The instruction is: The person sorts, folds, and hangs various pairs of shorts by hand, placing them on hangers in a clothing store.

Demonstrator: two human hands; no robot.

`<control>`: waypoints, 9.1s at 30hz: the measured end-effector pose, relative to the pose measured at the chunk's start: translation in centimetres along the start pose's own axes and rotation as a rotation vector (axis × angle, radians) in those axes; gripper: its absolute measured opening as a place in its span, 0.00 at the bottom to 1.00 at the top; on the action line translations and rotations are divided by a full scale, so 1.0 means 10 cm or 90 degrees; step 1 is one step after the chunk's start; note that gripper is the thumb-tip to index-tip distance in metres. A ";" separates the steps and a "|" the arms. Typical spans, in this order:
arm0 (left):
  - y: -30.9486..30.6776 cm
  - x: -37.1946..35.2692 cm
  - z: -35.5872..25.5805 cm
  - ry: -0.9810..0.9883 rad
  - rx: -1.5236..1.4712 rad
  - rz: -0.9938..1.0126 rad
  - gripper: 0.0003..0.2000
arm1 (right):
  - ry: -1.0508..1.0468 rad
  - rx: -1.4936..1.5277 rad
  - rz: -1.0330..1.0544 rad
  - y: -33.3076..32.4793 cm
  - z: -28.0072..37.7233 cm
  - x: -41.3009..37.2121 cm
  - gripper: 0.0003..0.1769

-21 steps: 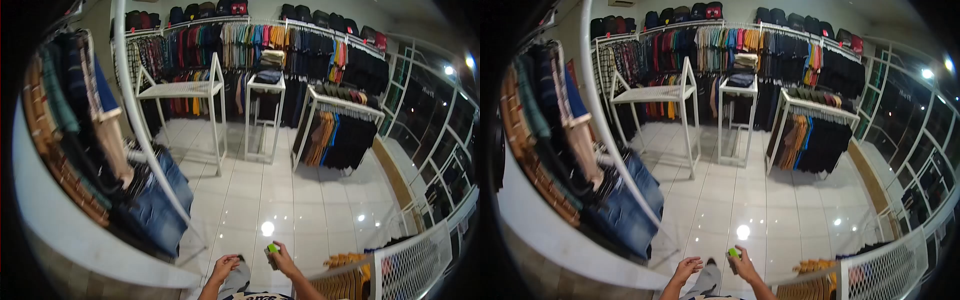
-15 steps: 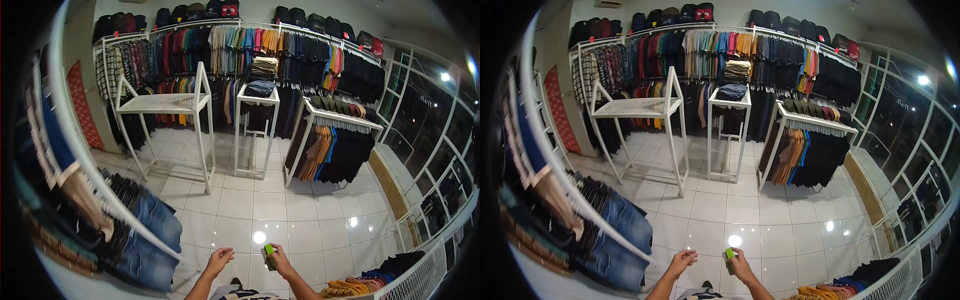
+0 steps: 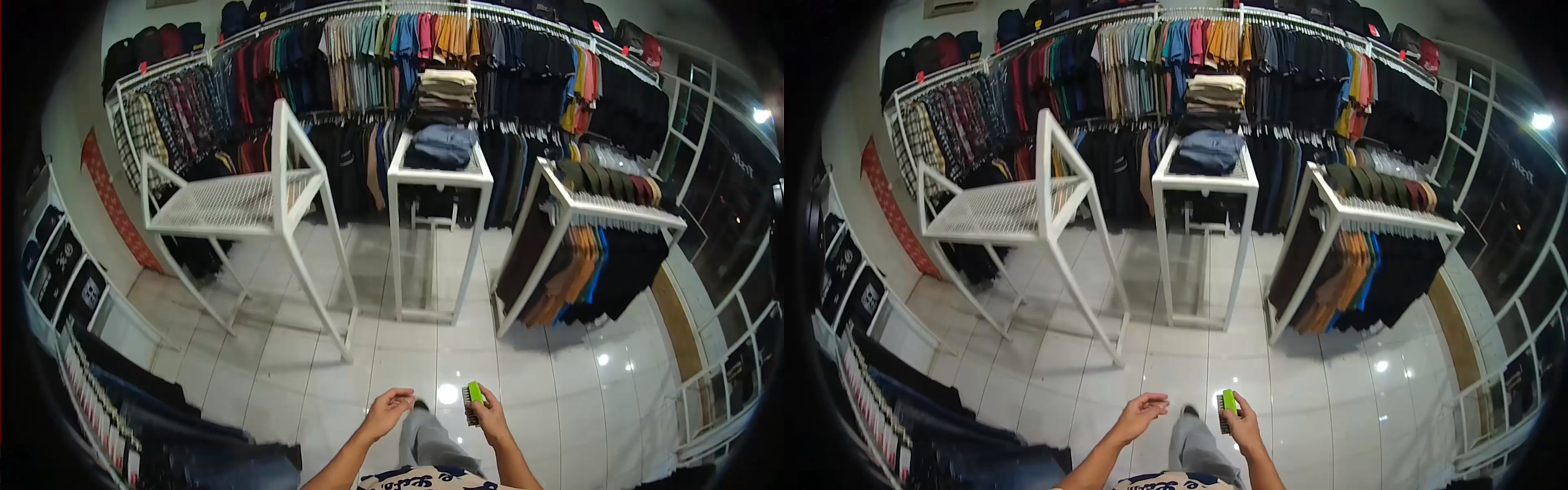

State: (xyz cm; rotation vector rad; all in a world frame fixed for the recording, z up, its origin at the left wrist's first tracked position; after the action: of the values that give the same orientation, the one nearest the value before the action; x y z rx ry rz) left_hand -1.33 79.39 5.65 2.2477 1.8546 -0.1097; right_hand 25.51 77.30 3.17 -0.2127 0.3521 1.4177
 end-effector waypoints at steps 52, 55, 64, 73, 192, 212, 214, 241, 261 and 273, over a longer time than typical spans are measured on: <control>-0.21 7.42 -4.52 0.787 0.550 0.306 0.39 | -0.265 0.092 -0.660 1.52 3.88 5.24 0.45; -0.18 7.46 -4.45 0.782 0.537 0.312 0.39 | -0.286 0.065 -0.689 1.38 3.82 5.30 0.43; -0.04 7.45 -4.39 0.784 0.512 0.321 0.36 | -0.287 0.078 -0.660 1.19 3.93 5.32 0.42; -0.04 7.48 -4.38 0.776 0.526 0.364 0.38 | -0.297 -0.034 -0.670 1.01 3.90 5.33 0.40; -1.22 9.73 -4.23 1.171 0.452 1.128 0.54 | 0.254 -0.287 -1.598 4.03 4.18 5.46 0.35; -0.99 9.49 -4.96 0.932 0.043 0.997 0.28 | -0.046 -0.463 -1.552 4.09 5.43 6.08 0.33; -0.85 9.39 -4.96 0.969 0.106 0.919 0.33 | -0.037 -0.500 -1.545 4.04 5.52 6.12 0.34; -2.45 8.96 -4.42 0.732 0.056 1.107 0.22 | 0.054 -0.290 -1.459 6.05 4.63 6.29 0.35; -5.95 7.70 -4.29 0.403 -0.206 1.907 0.19 | 0.756 0.007 -2.093 11.80 4.44 7.16 0.28; -8.13 5.90 -4.63 0.724 -0.576 1.823 0.23 | 1.181 -0.114 -2.068 14.97 3.83 5.65 0.29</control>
State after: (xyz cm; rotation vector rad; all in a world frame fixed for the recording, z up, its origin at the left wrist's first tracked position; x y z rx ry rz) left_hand -72.95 160.49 28.73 -1.6501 2.0834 -1.7533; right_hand -111.57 164.84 27.83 1.6505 -0.7161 3.1372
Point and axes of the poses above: each hand's wrist, its own x-axis towards the middle knuckle, its own y-axis out of the palm, z = x × y, the point moved 7 cm from there along x, towards the middle knuckle, and after that the axes turned 2 degrees about y, right-handed, at the moved point
